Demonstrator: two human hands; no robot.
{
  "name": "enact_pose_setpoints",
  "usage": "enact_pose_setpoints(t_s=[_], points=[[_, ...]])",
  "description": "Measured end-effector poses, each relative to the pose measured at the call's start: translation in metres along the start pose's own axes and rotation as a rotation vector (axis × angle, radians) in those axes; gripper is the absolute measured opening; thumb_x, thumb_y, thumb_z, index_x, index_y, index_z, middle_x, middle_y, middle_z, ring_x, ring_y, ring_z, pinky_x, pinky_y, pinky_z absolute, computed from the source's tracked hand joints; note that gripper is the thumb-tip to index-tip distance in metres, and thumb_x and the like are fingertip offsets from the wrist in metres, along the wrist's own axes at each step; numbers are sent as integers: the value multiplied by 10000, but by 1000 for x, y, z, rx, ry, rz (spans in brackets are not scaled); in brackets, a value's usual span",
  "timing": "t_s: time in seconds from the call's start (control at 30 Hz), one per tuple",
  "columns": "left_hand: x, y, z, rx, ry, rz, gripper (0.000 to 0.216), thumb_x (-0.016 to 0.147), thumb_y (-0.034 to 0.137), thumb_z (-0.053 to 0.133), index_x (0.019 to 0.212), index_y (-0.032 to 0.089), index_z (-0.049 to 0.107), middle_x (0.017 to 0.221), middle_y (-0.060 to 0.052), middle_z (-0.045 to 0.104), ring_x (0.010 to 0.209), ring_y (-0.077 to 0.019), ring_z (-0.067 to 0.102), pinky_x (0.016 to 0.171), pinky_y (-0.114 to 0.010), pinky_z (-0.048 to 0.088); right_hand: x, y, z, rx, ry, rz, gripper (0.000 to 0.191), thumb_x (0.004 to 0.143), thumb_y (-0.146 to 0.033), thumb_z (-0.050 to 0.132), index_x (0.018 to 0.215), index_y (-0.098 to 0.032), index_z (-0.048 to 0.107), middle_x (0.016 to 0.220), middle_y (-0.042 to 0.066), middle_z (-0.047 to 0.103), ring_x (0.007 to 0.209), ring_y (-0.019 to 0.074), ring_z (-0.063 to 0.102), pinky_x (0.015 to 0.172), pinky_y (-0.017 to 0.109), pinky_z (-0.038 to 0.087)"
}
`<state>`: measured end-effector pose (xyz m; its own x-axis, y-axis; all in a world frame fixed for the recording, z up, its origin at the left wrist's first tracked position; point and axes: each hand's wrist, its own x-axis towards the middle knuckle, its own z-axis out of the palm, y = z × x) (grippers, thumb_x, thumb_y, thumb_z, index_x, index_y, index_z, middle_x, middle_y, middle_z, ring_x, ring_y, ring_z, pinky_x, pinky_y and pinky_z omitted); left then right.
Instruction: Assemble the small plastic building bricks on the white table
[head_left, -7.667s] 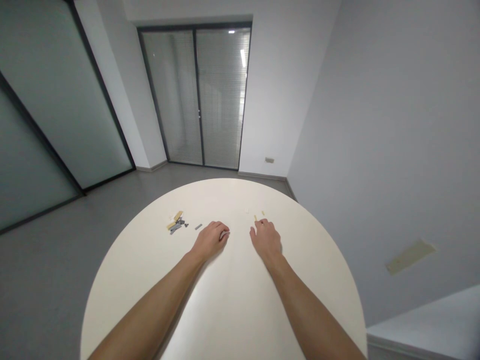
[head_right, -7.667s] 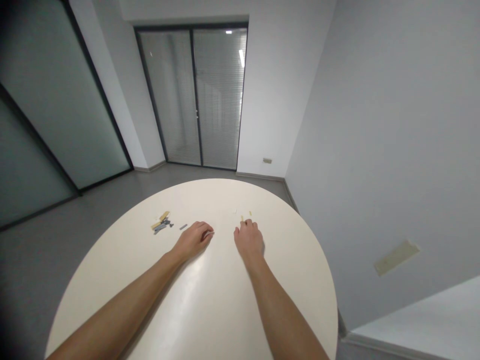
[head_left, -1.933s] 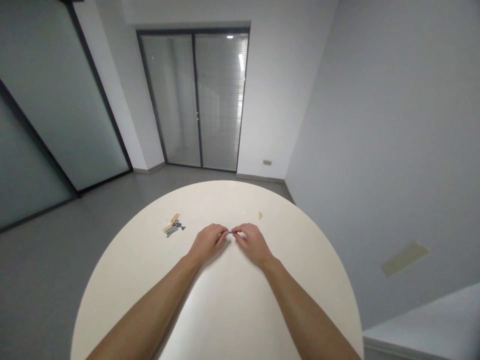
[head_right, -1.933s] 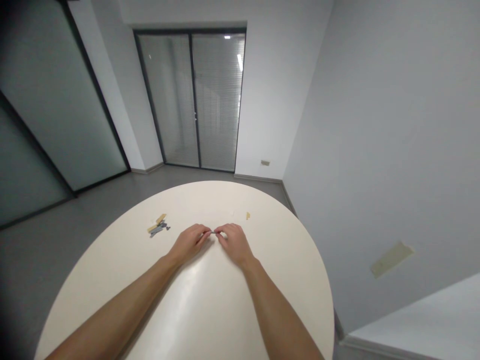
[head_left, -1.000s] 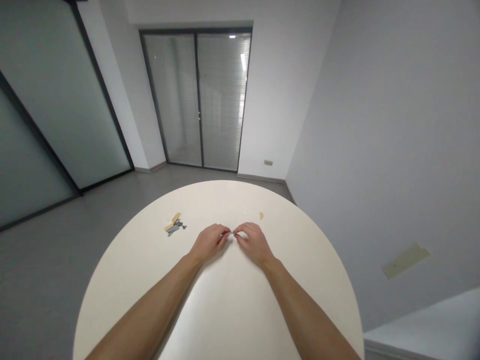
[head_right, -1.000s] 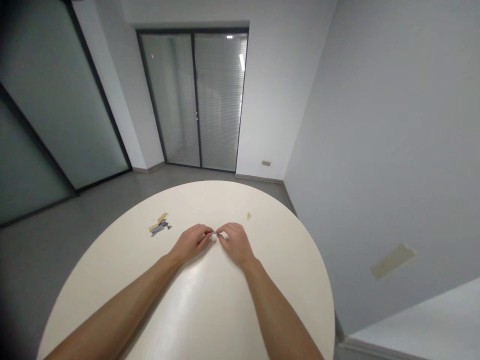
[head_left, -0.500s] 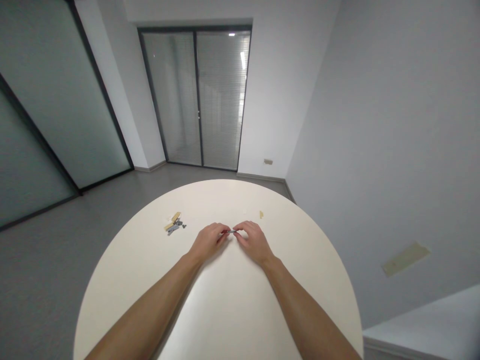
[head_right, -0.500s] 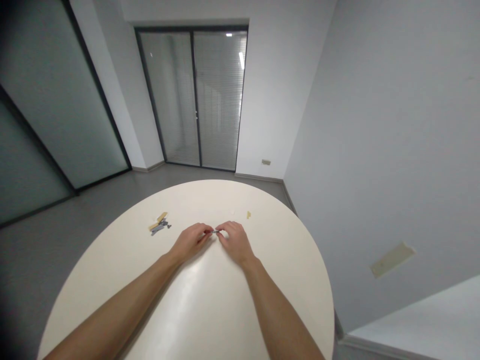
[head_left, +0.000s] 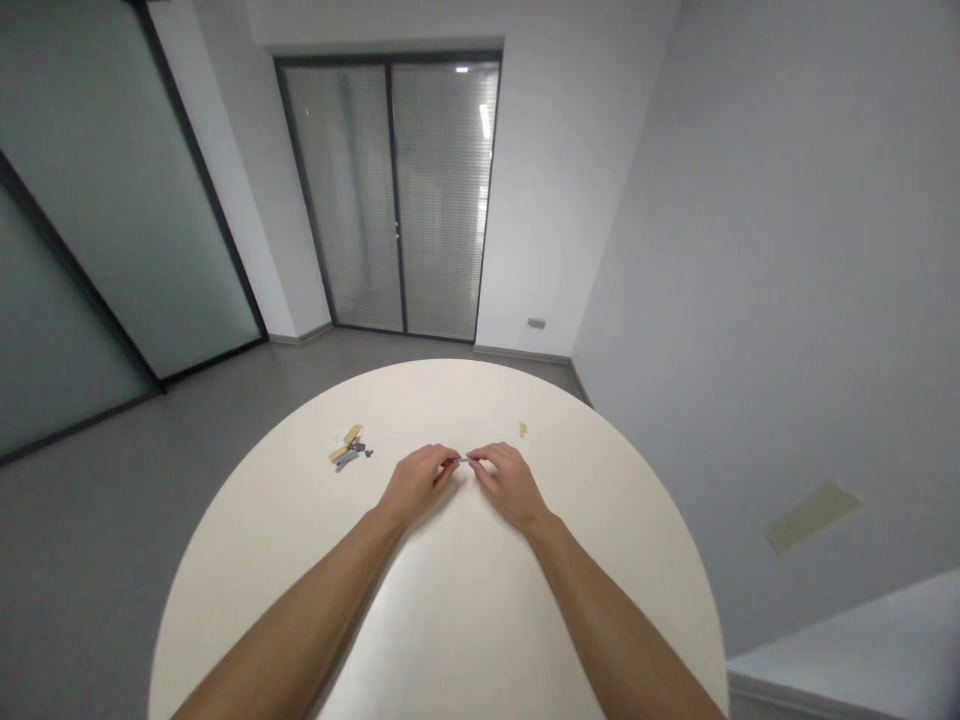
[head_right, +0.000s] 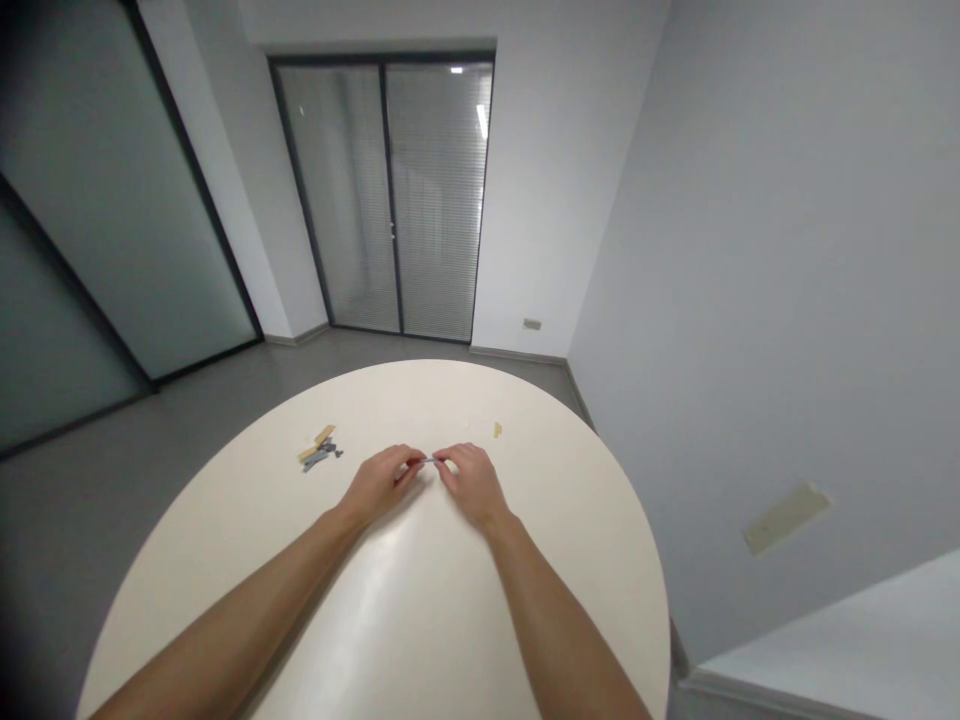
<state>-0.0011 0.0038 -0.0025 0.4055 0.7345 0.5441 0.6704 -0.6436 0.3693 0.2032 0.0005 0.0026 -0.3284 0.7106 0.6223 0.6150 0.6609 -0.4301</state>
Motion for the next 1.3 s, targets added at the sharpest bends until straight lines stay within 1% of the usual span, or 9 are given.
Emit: enact_pose_setpoints(t_s=[0.13, 0.3, 0.4, 0.53, 0.73, 0.97, 1.3], points=[[0, 1, 0, 4, 6, 6, 165, 971, 275, 489, 1034, 226, 633, 933, -25, 696, 869, -173, 638, 792, -290, 479, 0, 1, 1, -9, 20, 0, 87, 913, -200, 634, 970, -233, 690, 962, 26, 731, 935, 203, 639, 885, 369, 447], [-1, 2, -1, 11, -14, -11, 210, 993, 299, 447, 1061, 227, 632, 984, -28, 704, 908, -176, 643, 825, -301, 479, 0, 4, 2, -9, 52, -30, 97, 902, -179, 646, 963, -236, 696, 959, 23, 734, 933, 202, 644, 879, 368, 447], [-1, 1, -1, 11, -18, -24, 210, 988, 298, 453, 1080, 223, 627, 1007, -32, 707, 917, -177, 646, 832, -303, 481, 0, 4, 2, 2, 59, -40, 97, 898, -168, 649, 954, -233, 695, 948, 20, 734, 925, 198, 643, 873, 362, 448], [-1, 0, 0, 19, -19, -25, 182, 972, 285, 482, 1051, 222, 633, 965, -30, 707, 883, -177, 646, 803, -295, 483, 0, 3, 2, 3, 54, -52, 91, 899, -178, 646, 945, -239, 695, 940, 23, 733, 919, 201, 645, 859, 361, 448], [-1, 1, -2, 16, -5, -23, 151, 959, 276, 510, 1027, 227, 635, 919, -19, 700, 853, -168, 643, 770, -280, 482, 0, 0, 1, 17, 70, -14, 71, 885, -190, 653, 938, -232, 675, 931, 27, 725, 910, 205, 642, 858, 367, 449], [0, 3, -3, -5, -8, -6, 143, 955, 270, 515, 1015, 224, 636, 908, -19, 699, 841, -168, 643, 766, -281, 482, 0, 1, 1, 13, 49, 0, 88, 884, -197, 655, 963, -231, 675, 946, 30, 720, 916, 204, 636, 855, 367, 454], [0, 3, -3, -8, -20, -26, 163, 965, 290, 497, 1042, 231, 629, 947, -17, 702, 873, -169, 645, 794, -293, 484, -1, 2, 2, 15, 46, 6, 65, 888, -204, 657, 943, -234, 676, 946, 23, 723, 920, 203, 637, 866, 364, 448]])
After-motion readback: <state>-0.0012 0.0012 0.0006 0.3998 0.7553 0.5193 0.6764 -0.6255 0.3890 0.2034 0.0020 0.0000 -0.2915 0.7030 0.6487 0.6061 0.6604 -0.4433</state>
